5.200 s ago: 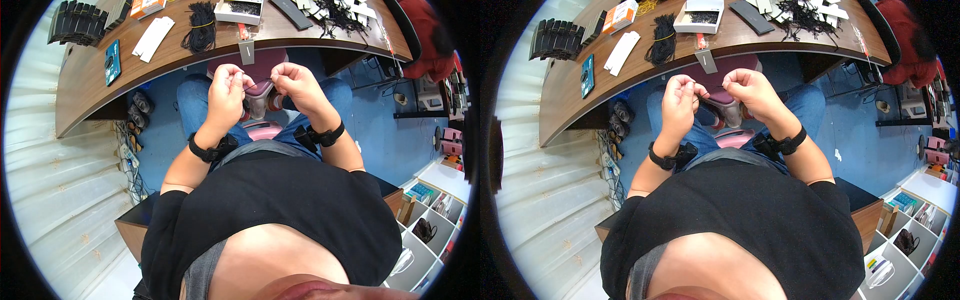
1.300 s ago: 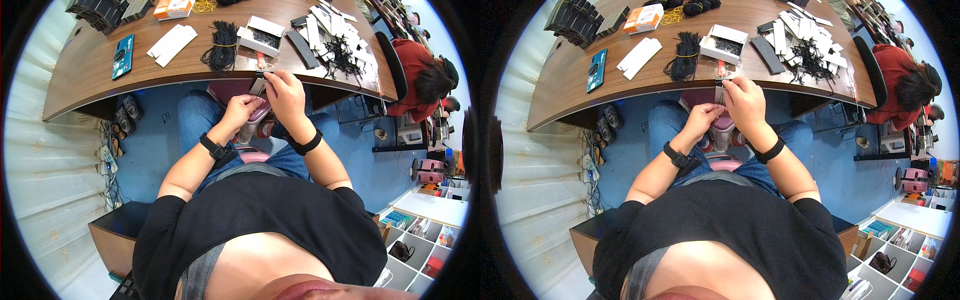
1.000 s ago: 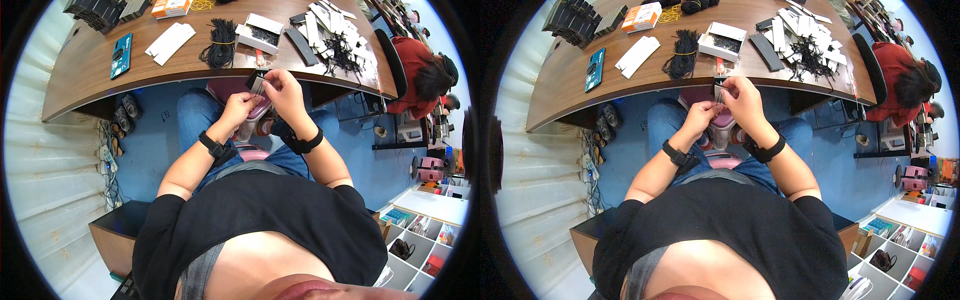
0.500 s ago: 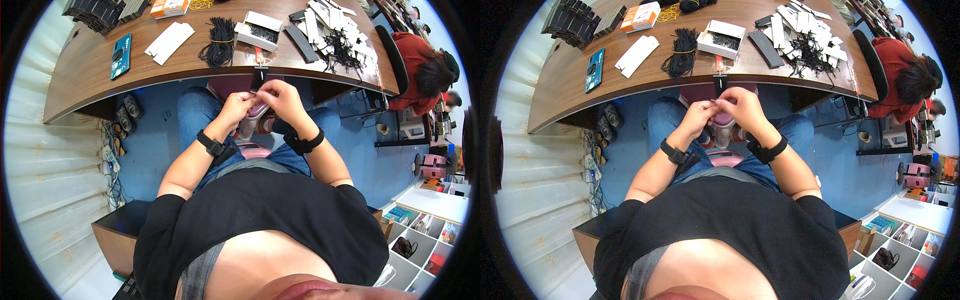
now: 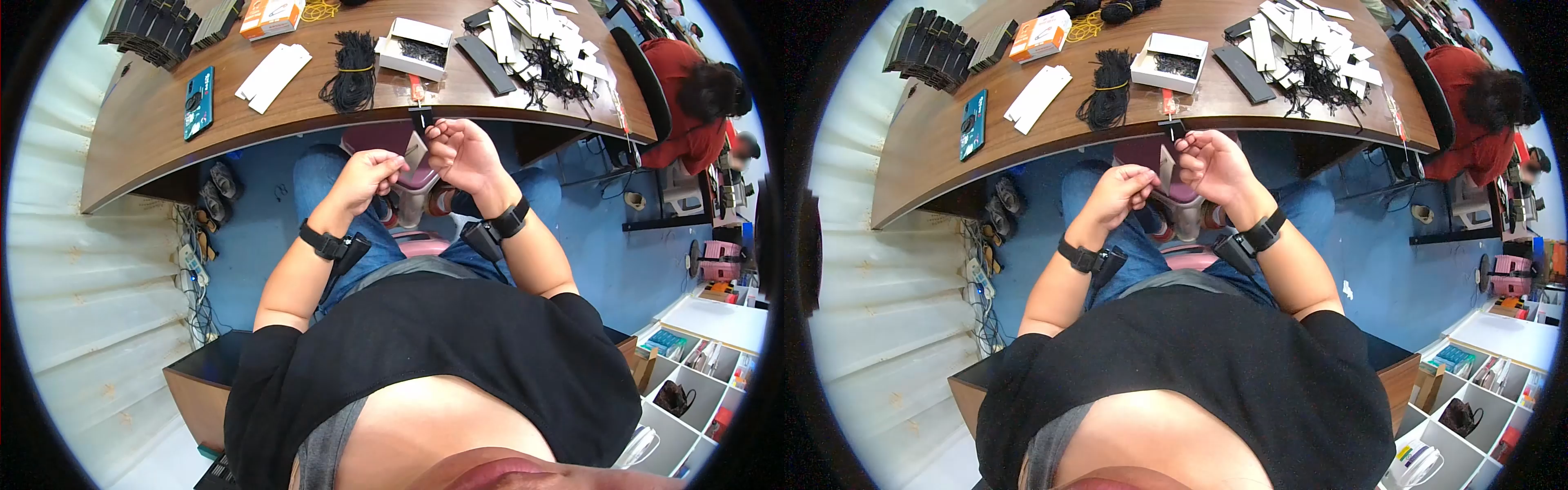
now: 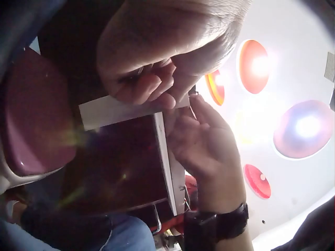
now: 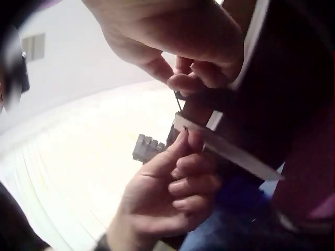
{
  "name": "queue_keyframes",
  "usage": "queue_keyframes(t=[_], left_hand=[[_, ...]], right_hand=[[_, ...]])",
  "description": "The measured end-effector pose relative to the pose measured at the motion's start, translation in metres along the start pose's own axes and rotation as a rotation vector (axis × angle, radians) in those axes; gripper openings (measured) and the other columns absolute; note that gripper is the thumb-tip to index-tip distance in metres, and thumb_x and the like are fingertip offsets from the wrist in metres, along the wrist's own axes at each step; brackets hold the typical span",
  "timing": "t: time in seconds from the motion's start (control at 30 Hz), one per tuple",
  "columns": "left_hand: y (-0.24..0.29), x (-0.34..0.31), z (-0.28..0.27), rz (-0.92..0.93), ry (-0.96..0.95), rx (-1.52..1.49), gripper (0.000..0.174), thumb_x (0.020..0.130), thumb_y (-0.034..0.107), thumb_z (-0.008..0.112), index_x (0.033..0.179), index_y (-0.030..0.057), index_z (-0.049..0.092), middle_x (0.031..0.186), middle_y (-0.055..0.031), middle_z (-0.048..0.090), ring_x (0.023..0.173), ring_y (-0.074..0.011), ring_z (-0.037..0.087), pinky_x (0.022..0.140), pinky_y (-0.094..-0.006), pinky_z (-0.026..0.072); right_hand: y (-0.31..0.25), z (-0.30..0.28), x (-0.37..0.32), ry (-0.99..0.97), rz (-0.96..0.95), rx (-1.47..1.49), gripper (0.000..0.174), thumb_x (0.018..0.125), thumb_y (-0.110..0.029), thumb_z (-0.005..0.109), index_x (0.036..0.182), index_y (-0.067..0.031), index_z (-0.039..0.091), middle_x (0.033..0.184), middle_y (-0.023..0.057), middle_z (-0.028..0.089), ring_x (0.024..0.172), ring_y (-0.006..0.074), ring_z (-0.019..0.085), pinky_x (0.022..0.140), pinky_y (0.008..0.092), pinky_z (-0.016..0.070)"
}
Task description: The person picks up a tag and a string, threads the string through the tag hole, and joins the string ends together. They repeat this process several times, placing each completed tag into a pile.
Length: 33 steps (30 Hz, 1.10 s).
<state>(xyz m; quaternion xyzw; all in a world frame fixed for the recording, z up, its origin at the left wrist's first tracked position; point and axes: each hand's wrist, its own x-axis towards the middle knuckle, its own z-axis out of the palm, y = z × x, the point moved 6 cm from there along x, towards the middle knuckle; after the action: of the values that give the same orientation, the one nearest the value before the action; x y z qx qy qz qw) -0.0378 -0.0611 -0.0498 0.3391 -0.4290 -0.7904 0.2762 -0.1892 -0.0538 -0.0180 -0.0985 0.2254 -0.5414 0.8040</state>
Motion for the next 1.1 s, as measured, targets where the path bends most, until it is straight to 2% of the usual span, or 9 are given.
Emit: queue_keyframes(t=[0.17,0.3,0.43,0.53,0.73,0.83,0.9,1.0,1.1], left_hand=[[0.012,-0.014,-0.01,-0.005,0.068,-0.103,0.022,0.092,0.021,0.054,0.077,0.0053,0.059,0.062,0.0008,0.052,0.048,-0.0062,0.041,0.046,-0.021,0.0349],[0.015,-0.017,0.002,0.001,0.145,-0.127,0.019,0.091,0.02,0.054,0.084,0.0049,0.062,0.069,-0.0029,0.06,0.06,-0.011,0.055,0.055,-0.023,0.0437],[0.0,-0.016,0.029,-0.155,0.063,-0.431,0.021,0.093,0.021,0.047,0.095,0.0066,0.062,0.089,-0.0042,0.063,0.081,-0.0135,0.059,0.074,-0.0292,0.0451],[-0.016,-0.01,0.025,-0.204,-0.022,-0.498,0.022,0.094,0.023,0.044,0.099,0.0093,0.06,0.093,-0.0034,0.063,0.086,-0.0154,0.058,0.079,-0.0333,0.0429],[-0.003,-0.013,0.031,-0.113,-0.007,-0.223,0.019,0.093,0.023,0.047,0.097,0.0102,0.061,0.089,-0.002,0.061,0.085,-0.0147,0.057,0.079,-0.0315,0.0426],[0.011,-0.01,0.013,0.233,0.075,0.276,0.016,0.089,0.016,0.051,0.096,0.0055,0.06,0.093,-0.0033,0.06,0.088,-0.0144,0.056,0.081,-0.0308,0.0427],[0.026,-0.016,0.015,0.477,0.212,0.719,0.028,0.081,0.008,0.057,0.108,0.0013,0.057,0.103,-0.006,0.055,0.093,-0.0153,0.055,0.084,-0.0288,0.0427],[0.015,-0.006,0.038,0.354,-0.149,0.384,0.051,0.078,0.004,0.062,0.127,0.0049,0.047,0.111,-0.0037,0.053,0.099,-0.0146,0.053,0.087,-0.0248,0.042],[0.004,-0.009,0.051,0.184,-0.268,0.23,0.041,0.081,0.008,0.065,0.119,0.0035,0.052,0.104,-0.0015,0.056,0.095,-0.0127,0.054,0.085,-0.0259,0.0429]], right_hand=[[0.008,0.001,-0.01,-0.118,0.087,-0.011,0.024,0.088,-0.012,0.05,0.108,-0.0036,0.06,0.075,0.0036,0.06,0.053,0.009,0.041,0.05,0.0215,0.0343],[0.01,0.025,-0.029,-0.056,-0.106,-1.006,0.038,0.089,-0.006,0.051,0.127,-0.0066,0.053,0.067,-0.0003,0.058,0.05,0.0029,0.044,0.048,0.0177,0.0374],[0.016,0.054,-0.04,-0.086,-0.804,-1.842,0.04,0.079,-0.012,0.065,0.118,-0.0111,0.058,0.068,0.0058,0.064,0.059,0.0179,0.064,0.05,0.0293,0.0478],[0.017,0.047,-0.041,0.04,-0.833,-2.04,0.029,0.075,-0.021,0.065,0.102,-0.0103,0.063,0.076,0.009,0.066,0.068,0.0248,0.065,0.054,0.0359,0.0508],[0.012,0.049,-0.045,0.099,-0.867,-2.09,0.016,0.077,-0.021,0.063,0.088,-0.0084,0.067,0.069,0.0115,0.064,0.063,0.0265,0.064,0.051,0.0354,0.0489],[-0.002,0.041,-0.04,0.09,-0.655,-1.644,0.011,0.083,-0.012,0.061,0.089,-0.0039,0.066,0.068,0.0063,0.063,0.052,0.0125,0.058,0.048,0.0283,0.0458],[-0.005,0.035,-0.039,0.074,-0.273,-1.291,0.018,0.09,-0.013,0.055,0.091,0.0021,0.064,0.066,-0.0014,0.058,0.052,0.0029,0.048,0.048,0.0191,0.0404],[-0.01,0.039,-0.041,0.001,-0.189,-0.999,0.017,0.09,-0.012,0.056,0.094,0.0027,0.063,0.066,-0.0003,0.057,0.051,0.0023,0.046,0.047,0.0172,0.037],[-0.017,0.044,-0.045,-0.013,-0.216,-1.053,0.016,0.09,-0.011,0.056,0.094,0.0034,0.063,0.068,-0.0001,0.057,0.053,0.0028,0.048,0.049,0.0175,0.039]])
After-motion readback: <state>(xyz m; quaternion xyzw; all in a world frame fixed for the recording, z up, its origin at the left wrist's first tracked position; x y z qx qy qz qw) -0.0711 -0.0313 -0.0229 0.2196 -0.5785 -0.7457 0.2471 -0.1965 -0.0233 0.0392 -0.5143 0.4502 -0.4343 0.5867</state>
